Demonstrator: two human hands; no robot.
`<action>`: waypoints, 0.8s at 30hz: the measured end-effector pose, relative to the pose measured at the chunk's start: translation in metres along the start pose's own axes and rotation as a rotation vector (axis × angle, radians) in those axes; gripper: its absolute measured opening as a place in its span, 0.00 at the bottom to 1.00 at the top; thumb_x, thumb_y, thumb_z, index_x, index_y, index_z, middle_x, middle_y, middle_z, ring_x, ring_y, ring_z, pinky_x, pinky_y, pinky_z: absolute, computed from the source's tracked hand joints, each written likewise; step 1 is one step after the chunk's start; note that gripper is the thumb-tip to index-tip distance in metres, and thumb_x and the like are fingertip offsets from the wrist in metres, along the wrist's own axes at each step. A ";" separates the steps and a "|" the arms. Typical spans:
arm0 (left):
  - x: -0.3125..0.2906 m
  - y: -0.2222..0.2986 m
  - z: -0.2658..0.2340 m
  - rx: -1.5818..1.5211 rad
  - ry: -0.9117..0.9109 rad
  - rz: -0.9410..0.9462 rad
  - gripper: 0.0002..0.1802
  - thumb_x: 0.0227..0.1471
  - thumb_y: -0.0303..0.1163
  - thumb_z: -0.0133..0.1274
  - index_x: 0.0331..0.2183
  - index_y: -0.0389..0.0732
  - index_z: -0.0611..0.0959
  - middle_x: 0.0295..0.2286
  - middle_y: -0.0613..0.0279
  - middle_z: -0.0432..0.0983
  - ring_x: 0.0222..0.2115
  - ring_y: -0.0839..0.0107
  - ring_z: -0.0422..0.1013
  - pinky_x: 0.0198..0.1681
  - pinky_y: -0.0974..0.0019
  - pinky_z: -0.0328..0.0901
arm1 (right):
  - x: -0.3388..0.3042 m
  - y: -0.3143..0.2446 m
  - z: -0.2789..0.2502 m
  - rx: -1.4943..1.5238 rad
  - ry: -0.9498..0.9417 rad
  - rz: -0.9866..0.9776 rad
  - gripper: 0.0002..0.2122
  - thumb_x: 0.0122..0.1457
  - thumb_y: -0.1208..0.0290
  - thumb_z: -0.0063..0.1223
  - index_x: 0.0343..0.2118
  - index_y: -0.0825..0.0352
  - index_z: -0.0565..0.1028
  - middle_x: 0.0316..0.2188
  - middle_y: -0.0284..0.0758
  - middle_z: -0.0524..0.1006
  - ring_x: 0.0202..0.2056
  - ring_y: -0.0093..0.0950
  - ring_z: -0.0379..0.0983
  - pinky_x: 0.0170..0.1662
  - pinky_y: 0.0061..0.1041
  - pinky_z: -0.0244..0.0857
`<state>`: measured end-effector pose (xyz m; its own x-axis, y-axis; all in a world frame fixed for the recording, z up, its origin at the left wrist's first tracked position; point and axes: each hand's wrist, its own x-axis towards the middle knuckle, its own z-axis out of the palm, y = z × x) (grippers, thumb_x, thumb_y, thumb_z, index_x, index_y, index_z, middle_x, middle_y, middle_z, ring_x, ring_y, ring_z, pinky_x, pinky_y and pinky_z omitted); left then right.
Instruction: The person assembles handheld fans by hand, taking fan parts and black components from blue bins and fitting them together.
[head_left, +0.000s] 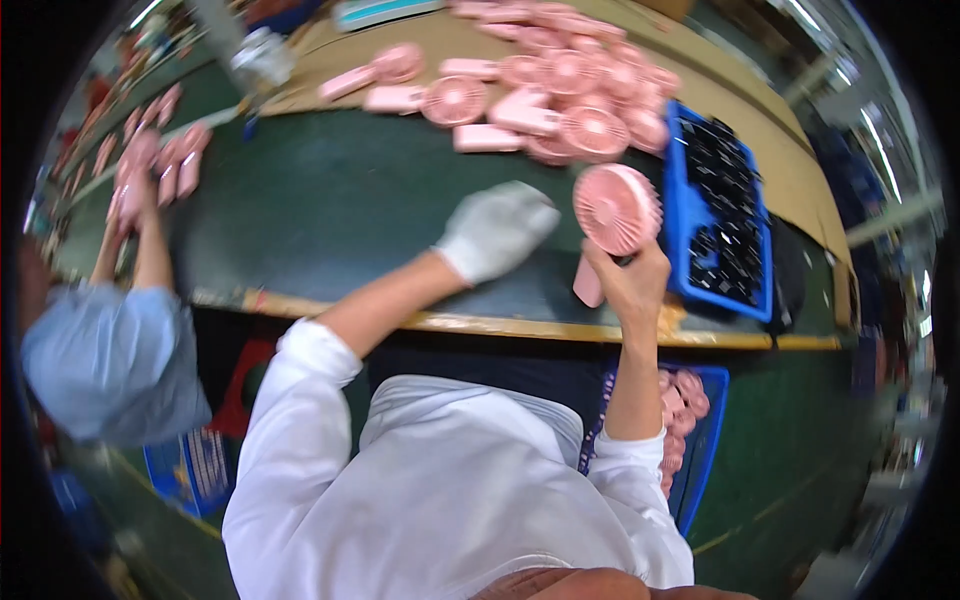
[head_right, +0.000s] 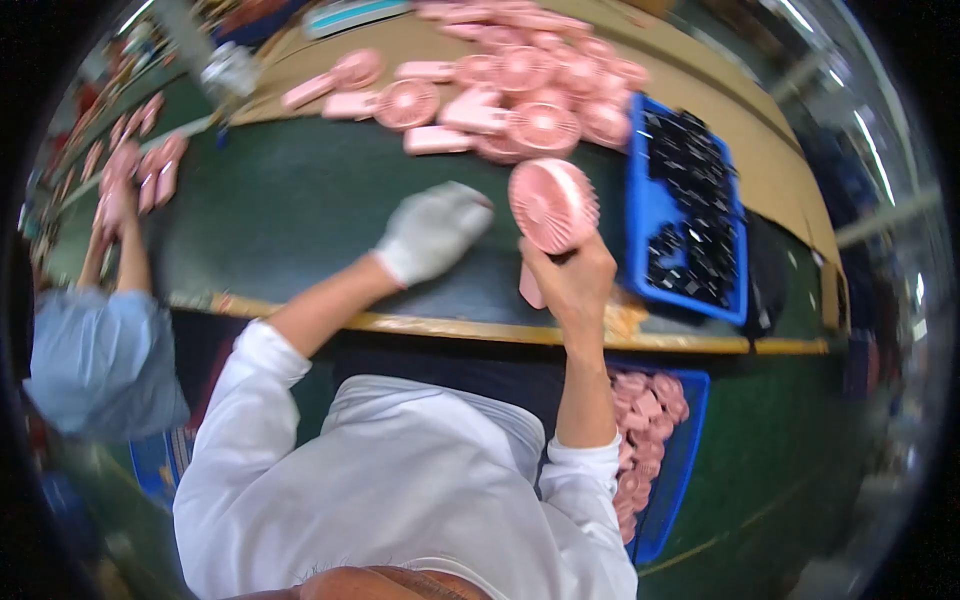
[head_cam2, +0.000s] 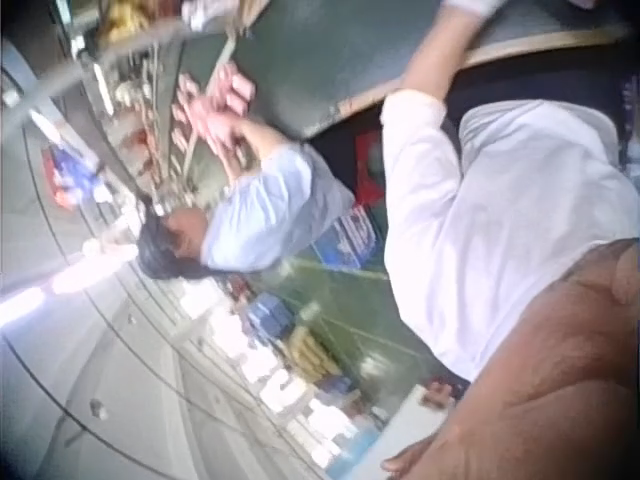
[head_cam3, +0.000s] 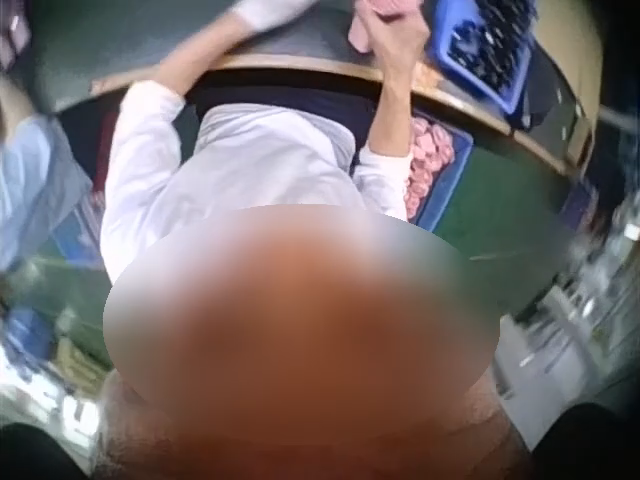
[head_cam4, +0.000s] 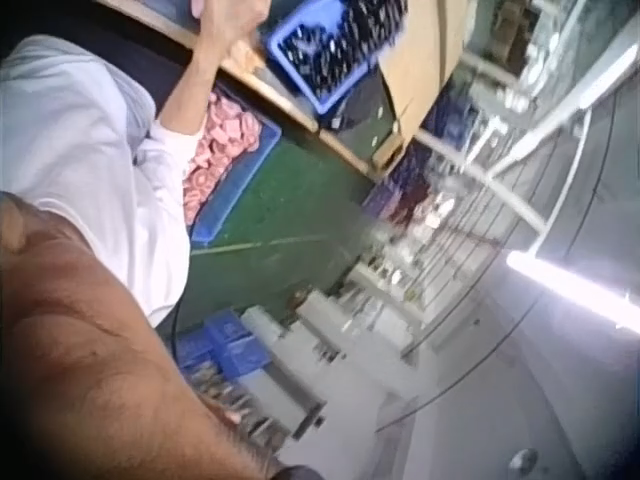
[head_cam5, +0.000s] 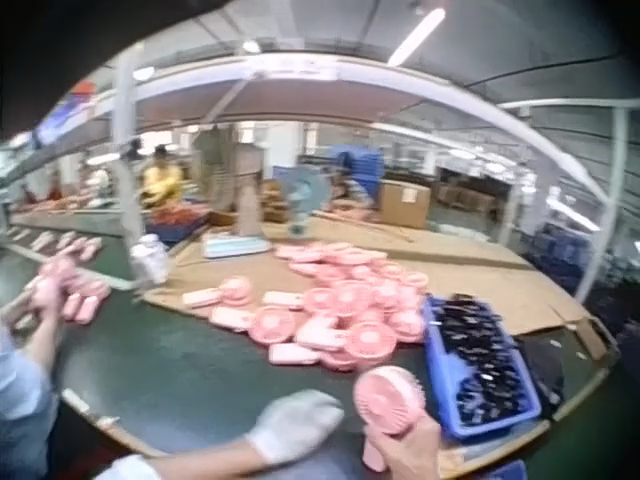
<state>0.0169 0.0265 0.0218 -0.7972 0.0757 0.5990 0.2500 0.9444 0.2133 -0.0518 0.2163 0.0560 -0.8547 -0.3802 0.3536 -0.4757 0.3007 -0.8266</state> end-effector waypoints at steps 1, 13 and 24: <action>0.003 -0.016 -0.008 -0.049 0.087 -0.179 0.12 0.51 0.39 0.50 0.31 0.41 0.79 0.30 0.56 0.76 0.34 0.56 0.73 0.35 0.56 0.69 | 0.008 0.026 -0.008 -0.149 -0.010 -0.012 0.15 0.40 0.65 0.65 0.29 0.70 0.79 0.29 0.43 0.79 0.29 0.34 0.77 0.34 0.30 0.70; 0.012 -0.200 -0.069 0.524 -0.367 -0.362 0.30 0.50 0.57 0.49 0.35 0.36 0.79 0.34 0.46 0.77 0.36 0.53 0.73 0.41 0.53 0.66 | 0.066 0.057 -0.050 -0.952 0.147 -0.170 0.12 0.51 0.58 0.58 0.26 0.63 0.78 0.29 0.37 0.75 0.30 0.38 0.75 0.32 0.37 0.70; -0.011 -0.110 -0.075 0.347 -0.334 -0.547 0.31 0.39 0.58 0.58 0.34 0.41 0.78 0.35 0.53 0.74 0.38 0.56 0.73 0.39 0.57 0.69 | 0.162 0.153 -0.113 -1.361 0.052 -0.277 0.04 0.52 0.73 0.52 0.24 0.65 0.76 0.30 0.37 0.76 0.36 0.37 0.74 0.34 0.36 0.73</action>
<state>0.0389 -0.1023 0.0497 -0.8971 -0.3954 0.1974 -0.3769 0.9177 0.1252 -0.2870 0.2994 0.0364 -0.6924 -0.5432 0.4749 -0.4298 0.8392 0.3331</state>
